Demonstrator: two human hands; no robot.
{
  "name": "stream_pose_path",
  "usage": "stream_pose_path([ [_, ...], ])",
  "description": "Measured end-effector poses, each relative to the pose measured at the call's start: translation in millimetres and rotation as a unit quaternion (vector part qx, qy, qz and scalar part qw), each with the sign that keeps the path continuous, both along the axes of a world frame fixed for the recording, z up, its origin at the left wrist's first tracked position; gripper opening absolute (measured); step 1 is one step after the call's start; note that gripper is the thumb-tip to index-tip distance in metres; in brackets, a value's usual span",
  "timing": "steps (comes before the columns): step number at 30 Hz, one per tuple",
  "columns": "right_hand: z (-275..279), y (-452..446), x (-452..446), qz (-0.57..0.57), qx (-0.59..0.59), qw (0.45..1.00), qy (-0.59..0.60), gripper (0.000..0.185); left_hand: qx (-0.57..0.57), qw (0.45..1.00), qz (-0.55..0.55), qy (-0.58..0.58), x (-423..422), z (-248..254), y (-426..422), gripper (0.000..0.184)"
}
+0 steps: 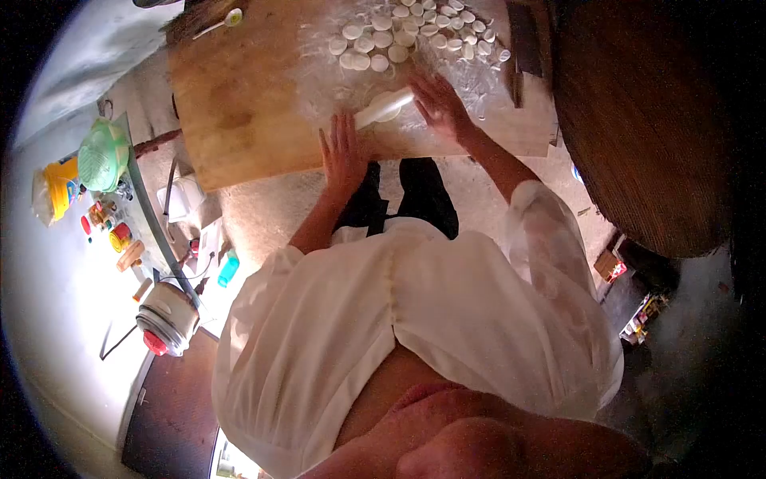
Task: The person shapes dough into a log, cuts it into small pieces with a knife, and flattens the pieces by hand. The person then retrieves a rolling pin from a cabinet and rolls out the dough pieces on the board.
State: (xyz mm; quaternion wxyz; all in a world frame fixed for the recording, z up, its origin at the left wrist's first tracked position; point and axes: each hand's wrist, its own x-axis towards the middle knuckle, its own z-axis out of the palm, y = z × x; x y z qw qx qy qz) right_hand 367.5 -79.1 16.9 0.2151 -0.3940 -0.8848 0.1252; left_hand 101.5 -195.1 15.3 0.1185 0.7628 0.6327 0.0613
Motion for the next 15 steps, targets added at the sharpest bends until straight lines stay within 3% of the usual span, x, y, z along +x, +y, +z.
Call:
stream_pose_path([
  [4,-6,27,-17,-0.011,-0.006,1.0,0.014,0.054,0.045,0.998,0.054,0.004,-14,-6,47,0.08],
  [7,2,-3,-2,-0.012,0.001,1.0,-0.006,0.054,0.015,0.999,0.017,0.042,-8,-6,21,0.077],
  [8,0,-18,6,0.004,-0.001,0.999,-0.035,0.055,0.005,0.976,-0.035,0.216,-5,0,6,0.077],
  [9,0,-11,3,0.004,-0.001,0.999,-0.037,0.055,0.005,0.976,-0.034,0.215,-6,-3,10,0.077],
  [12,-3,16,-13,-0.014,-0.008,1.0,-0.017,0.056,0.051,0.998,0.045,-0.009,-11,0,41,0.076],
  [15,-2,16,-13,-0.013,0.024,1.0,0.013,0.056,0.072,0.996,0.052,0.02,-15,-1,53,0.076],
])
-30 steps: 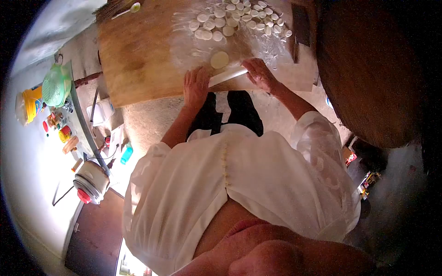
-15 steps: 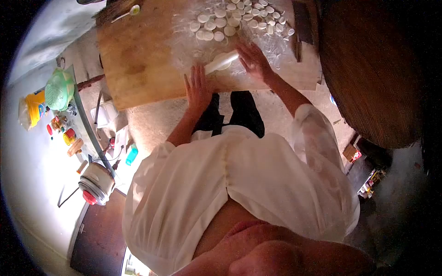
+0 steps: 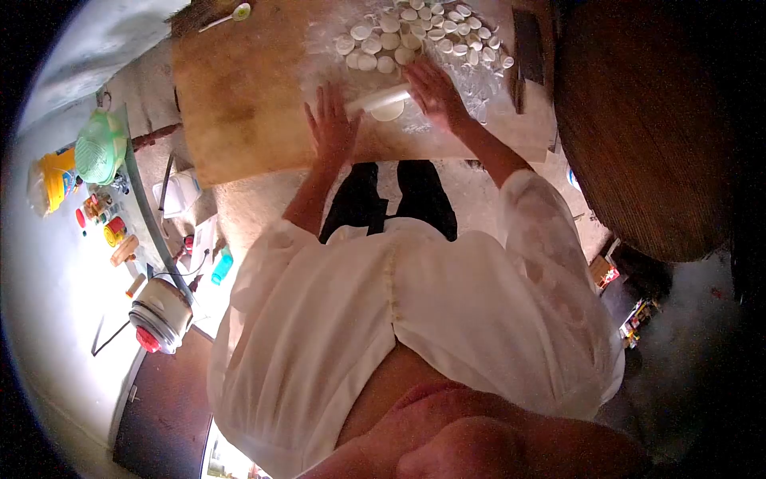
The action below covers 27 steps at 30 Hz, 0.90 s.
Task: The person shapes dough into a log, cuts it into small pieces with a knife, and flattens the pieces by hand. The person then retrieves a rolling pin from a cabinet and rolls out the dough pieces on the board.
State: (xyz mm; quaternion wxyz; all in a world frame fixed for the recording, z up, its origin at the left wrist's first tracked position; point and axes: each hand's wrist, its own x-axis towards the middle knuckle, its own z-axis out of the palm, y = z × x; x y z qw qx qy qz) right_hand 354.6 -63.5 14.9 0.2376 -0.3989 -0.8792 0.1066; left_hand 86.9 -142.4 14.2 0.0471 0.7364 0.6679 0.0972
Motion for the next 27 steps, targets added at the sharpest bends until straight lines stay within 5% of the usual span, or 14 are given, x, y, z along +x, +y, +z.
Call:
stream_pose_path([
  [4,-2,-26,17,0.016,-0.041,0.996,-0.08,0.057,-0.064,0.997,-0.034,0.009,4,-4,-33,0.076],
  [6,-5,-8,11,0.032,-0.05,0.997,-0.054,0.064,0.001,1.0,-0.02,0.016,-3,-12,-12,0.073],
  [12,2,41,3,0.126,0.05,0.989,-0.052,0.037,0.042,0.999,-0.023,0.017,-18,-9,45,0.061],
  [22,-3,-7,15,0.081,-0.017,0.993,-0.088,0.05,-0.036,0.999,-0.029,0.003,-5,-12,-10,0.059],
  [27,2,-25,15,0.036,-0.043,0.998,-0.009,0.056,-0.005,1.0,-0.028,-0.003,1,-16,-27,0.062],
])
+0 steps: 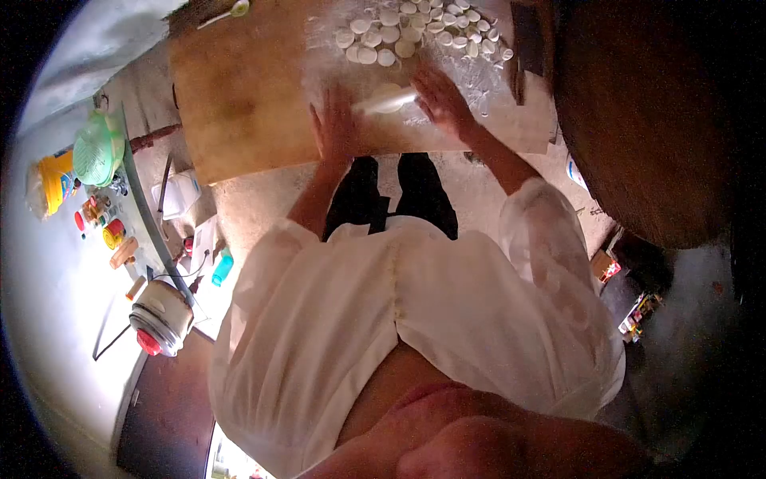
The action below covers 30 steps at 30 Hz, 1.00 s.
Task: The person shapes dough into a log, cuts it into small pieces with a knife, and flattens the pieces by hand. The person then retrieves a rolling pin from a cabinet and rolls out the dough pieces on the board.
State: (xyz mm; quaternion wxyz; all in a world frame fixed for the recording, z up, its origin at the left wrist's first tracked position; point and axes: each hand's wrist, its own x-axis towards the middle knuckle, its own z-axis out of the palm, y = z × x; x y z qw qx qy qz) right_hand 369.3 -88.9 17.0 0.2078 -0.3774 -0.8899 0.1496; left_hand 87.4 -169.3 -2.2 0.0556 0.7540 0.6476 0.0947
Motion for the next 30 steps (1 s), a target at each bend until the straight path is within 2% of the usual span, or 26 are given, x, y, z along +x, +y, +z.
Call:
stream_pose_path([
  [1,-8,-14,5,-0.011,0.016,1.0,0.018,0.059,-0.02,1.0,-0.005,-0.011,2,1,-11,0.062],
  [2,-13,-31,11,-0.017,-0.014,0.996,-0.09,0.058,-0.015,1.0,-0.005,-0.012,3,5,-11,0.062],
  [3,-5,-23,6,-0.017,-0.014,0.996,-0.091,0.058,-0.027,0.999,-0.021,0.013,3,7,-16,0.063],
  [5,17,-8,-10,-0.056,-0.017,0.998,0.022,0.057,-0.052,0.997,-0.041,0.038,1,8,-17,0.065],
  [6,-1,6,-10,-0.056,-0.038,0.996,-0.06,0.056,-0.034,0.999,-0.026,0.015,-5,9,11,0.067],
  [8,5,12,-14,-0.061,-0.02,0.997,-0.051,0.055,-0.029,0.999,-0.008,0.01,-9,19,41,0.069],
  [11,-8,-22,2,-0.061,-0.001,0.996,-0.06,0.054,-0.048,0.996,-0.048,0.051,-3,2,-6,0.068],
  [12,-9,-42,9,-0.054,0.0,0.995,-0.08,0.054,-0.051,0.997,-0.049,-0.039,3,14,-28,0.07],
  [13,13,-56,10,-0.05,-0.019,0.997,-0.052,0.054,-0.048,0.997,-0.051,-0.041,3,12,-25,0.07],
  [15,-3,-57,8,-0.074,0.006,0.996,-0.039,0.052,-0.053,0.995,-0.072,-0.042,1,9,-39,0.071],
  [16,-6,-55,3,-0.076,-0.001,0.996,-0.04,0.052,-0.001,0.997,-0.067,-0.026,1,10,-23,0.069],
  [17,-10,-39,0,-0.078,0.004,0.997,-0.03,0.051,0.003,0.997,-0.068,-0.026,1,15,-10,0.069],
  [20,1,-45,1,-0.086,0.009,0.996,-0.023,0.05,-0.038,0.998,-0.038,-0.038,-1,25,3,0.067],
  [23,6,-80,5,-0.1,-0.007,0.994,-0.034,0.05,-0.065,0.995,-0.07,-0.039,-3,18,-39,0.064],
  [26,-1,-90,5,-0.09,0.011,0.996,0.015,0.049,-0.066,0.992,-0.108,0.015,-8,11,-45,0.059],
  [28,-8,-90,0,-0.116,-0.016,0.992,0.039,0.048,-0.044,0.989,-0.119,-0.075,-16,7,-41,0.052],
  [30,-11,-96,1,-0.143,-0.047,0.987,0.06,0.048,-0.051,0.986,-0.127,-0.099,-18,5,-42,0.05],
])
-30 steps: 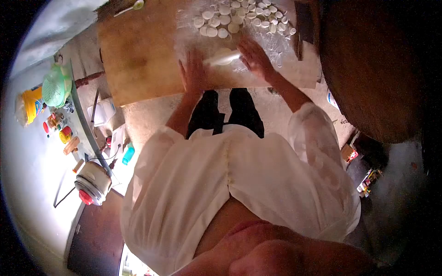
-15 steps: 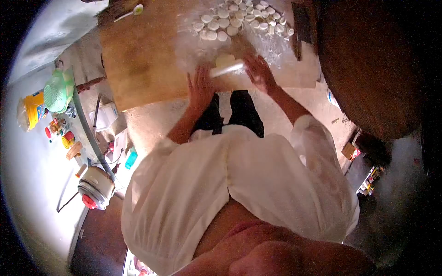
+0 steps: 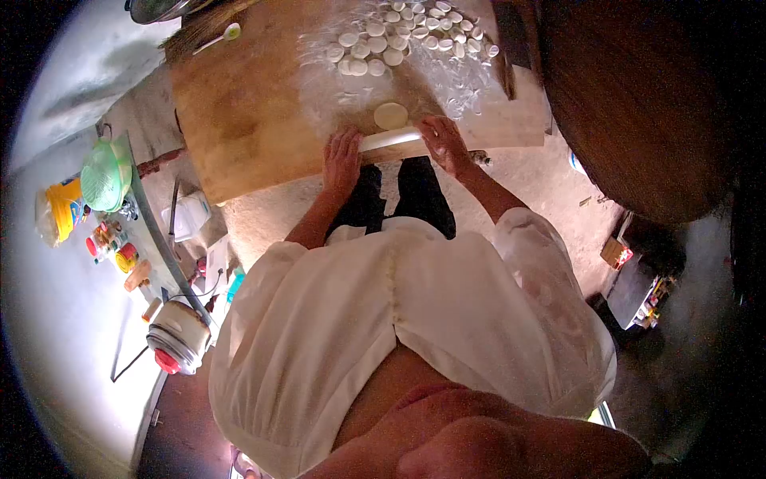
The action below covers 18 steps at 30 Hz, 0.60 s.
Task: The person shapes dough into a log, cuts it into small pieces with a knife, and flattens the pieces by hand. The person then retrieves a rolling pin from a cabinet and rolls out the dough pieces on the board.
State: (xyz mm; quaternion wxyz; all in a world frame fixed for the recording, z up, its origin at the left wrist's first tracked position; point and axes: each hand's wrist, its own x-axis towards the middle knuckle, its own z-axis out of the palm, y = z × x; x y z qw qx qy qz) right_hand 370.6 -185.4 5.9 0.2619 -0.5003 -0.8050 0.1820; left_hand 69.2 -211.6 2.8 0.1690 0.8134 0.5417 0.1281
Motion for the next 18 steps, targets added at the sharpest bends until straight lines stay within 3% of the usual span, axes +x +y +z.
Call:
stream_pose_path([
  [3,3,-5,5,0.053,0.046,0.998,-0.003,0.049,-0.016,0.999,-0.021,-0.036,-2,5,3,0.047],
  [6,25,-5,5,0.058,-0.067,0.993,-0.072,0.046,-0.012,0.998,-0.039,-0.051,-5,0,20,0.048],
  [11,8,26,1,-0.015,0.002,0.998,-0.06,0.046,0.012,0.999,-0.048,0.001,11,24,74,0.056],
  [18,0,62,4,0.017,0.069,0.989,-0.129,0.044,0.086,0.996,0.01,0.034,35,29,123,0.06],
])
